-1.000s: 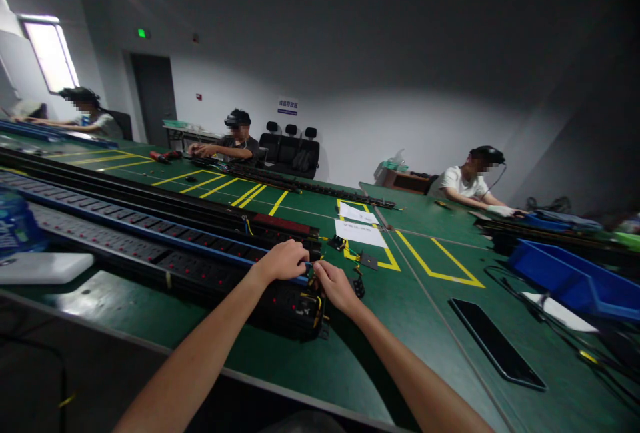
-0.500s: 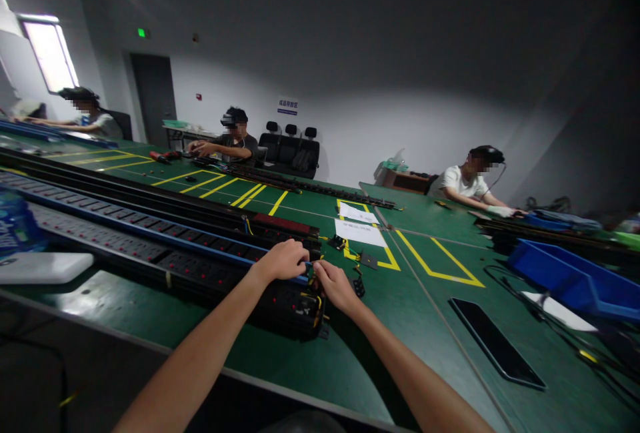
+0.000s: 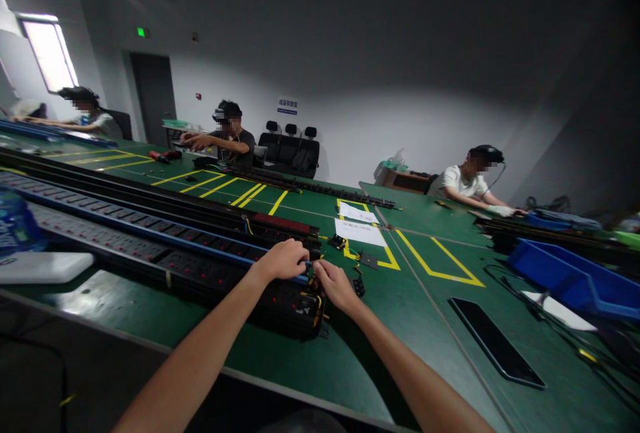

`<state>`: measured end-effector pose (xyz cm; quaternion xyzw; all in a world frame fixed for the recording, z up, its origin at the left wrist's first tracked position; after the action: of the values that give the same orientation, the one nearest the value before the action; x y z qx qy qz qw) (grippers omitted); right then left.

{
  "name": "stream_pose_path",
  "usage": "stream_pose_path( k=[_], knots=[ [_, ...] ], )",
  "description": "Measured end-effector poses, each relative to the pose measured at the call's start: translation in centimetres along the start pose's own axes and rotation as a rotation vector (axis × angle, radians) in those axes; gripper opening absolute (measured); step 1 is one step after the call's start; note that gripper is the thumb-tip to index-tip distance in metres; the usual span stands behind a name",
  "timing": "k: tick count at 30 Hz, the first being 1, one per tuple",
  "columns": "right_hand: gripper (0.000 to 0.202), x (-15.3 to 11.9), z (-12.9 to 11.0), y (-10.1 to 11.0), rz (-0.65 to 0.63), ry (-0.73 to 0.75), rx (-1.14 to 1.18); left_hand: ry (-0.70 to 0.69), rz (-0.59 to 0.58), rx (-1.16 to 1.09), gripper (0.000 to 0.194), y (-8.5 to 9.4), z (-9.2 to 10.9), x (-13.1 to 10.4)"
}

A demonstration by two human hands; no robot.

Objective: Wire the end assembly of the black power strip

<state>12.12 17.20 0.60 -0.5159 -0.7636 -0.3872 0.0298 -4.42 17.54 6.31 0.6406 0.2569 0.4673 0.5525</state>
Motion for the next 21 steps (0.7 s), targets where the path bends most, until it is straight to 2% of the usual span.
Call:
stream_pose_path(
  k=[10,21],
  knots=[
    [0.043,0.00,-0.63,0.20,-0.005,-0.007,0.001,0.003,0.003,-0.001,0.021,0.18,0.08,-0.07],
    [0.044,0.05,0.02,0.05,-0.003,0.012,-0.019,-0.002,0.003,-0.004,0.022,-0.11,-0.06,0.03]
  ],
)
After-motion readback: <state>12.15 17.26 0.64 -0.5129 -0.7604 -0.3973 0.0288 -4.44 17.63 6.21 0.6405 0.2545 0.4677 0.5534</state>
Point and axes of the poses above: each hand's wrist, its own x-axis towards the middle knuckle, its own y-axis out of the back of the hand, z = x × y, the point moved 3 cm from there along x, towards the middle knuckle, and after that the axes turned 11 degrees about y, right-handed, at the moved point
